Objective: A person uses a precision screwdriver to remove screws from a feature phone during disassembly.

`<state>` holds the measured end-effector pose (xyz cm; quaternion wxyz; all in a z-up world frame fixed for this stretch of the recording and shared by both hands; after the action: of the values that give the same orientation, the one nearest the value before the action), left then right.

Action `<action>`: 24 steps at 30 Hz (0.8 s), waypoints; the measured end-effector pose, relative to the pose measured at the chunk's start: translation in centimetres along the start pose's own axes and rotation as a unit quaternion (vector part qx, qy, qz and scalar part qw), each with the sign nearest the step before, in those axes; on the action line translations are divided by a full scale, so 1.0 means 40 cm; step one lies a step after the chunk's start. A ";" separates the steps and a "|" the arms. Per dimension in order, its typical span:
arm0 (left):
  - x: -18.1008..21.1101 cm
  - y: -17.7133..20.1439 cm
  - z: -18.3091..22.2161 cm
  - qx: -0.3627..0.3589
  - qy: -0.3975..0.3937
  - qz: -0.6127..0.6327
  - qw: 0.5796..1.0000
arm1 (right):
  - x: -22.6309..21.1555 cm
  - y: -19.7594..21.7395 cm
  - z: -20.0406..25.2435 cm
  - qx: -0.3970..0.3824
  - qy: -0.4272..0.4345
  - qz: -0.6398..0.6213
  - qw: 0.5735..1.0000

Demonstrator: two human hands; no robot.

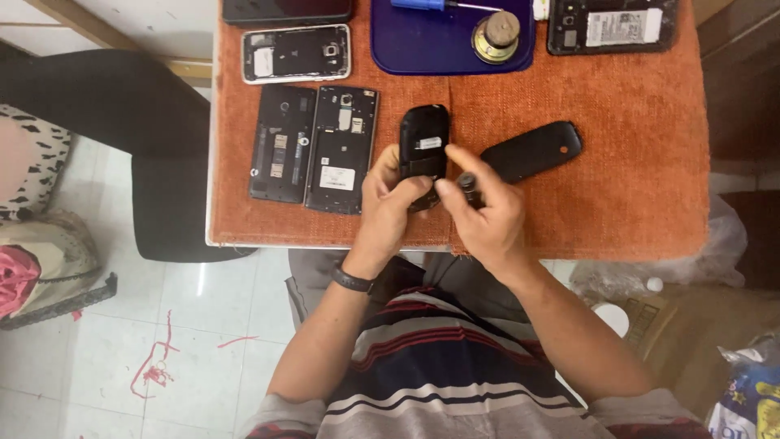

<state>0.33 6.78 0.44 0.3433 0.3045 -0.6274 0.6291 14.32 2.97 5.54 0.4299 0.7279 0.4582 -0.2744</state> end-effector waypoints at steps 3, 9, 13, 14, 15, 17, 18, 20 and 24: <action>-0.045 0.047 -0.026 -0.013 -0.022 -0.006 1.000 | -0.004 -0.018 -0.008 -0.026 0.052 0.011 0.998; 0.030 -0.002 0.005 -0.054 -0.069 -0.098 0.991 | -0.041 -0.035 -0.033 -0.021 0.069 0.030 0.997; -0.019 0.041 0.009 -0.005 -0.055 -0.071 0.996 | -0.031 -0.041 -0.027 -0.017 0.057 0.036 0.998; 0.019 0.013 0.013 -0.018 -0.058 -0.106 0.992 | -0.032 -0.040 -0.030 -0.017 0.057 0.022 0.998; 0.055 -0.017 0.017 -0.032 -0.060 -0.141 0.988 | -0.034 -0.037 -0.032 -0.018 0.056 0.010 0.998; 0.048 -0.009 0.014 -0.036 -0.073 -0.147 0.986 | -0.042 -0.041 -0.042 -0.024 0.066 0.015 0.997; 0.047 -0.008 0.013 -0.041 -0.087 -0.152 0.984 | -0.048 -0.043 -0.047 -0.029 0.078 0.019 0.996; 0.046 -0.005 0.013 -0.044 -0.093 -0.165 0.981 | -0.034 -0.048 -0.044 -0.027 0.082 0.012 0.996; 0.034 0.000 0.018 -0.020 -0.113 -0.171 0.979 | -0.012 -0.055 -0.052 -0.025 0.092 -0.017 0.995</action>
<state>-0.50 6.14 1.58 0.3781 0.4697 -0.6133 0.5102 12.14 5.05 6.12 0.3992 0.7311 0.5152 -0.2018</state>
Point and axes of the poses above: each hand's wrist, its own z-axis away from the middle knuckle, its own y-axis out of the back of the hand, x = y × z, the point moved 7 cm from there along -z, towards the middle knuckle, and after that the axes turned 6 degrees about z, right-handed, at the moved point
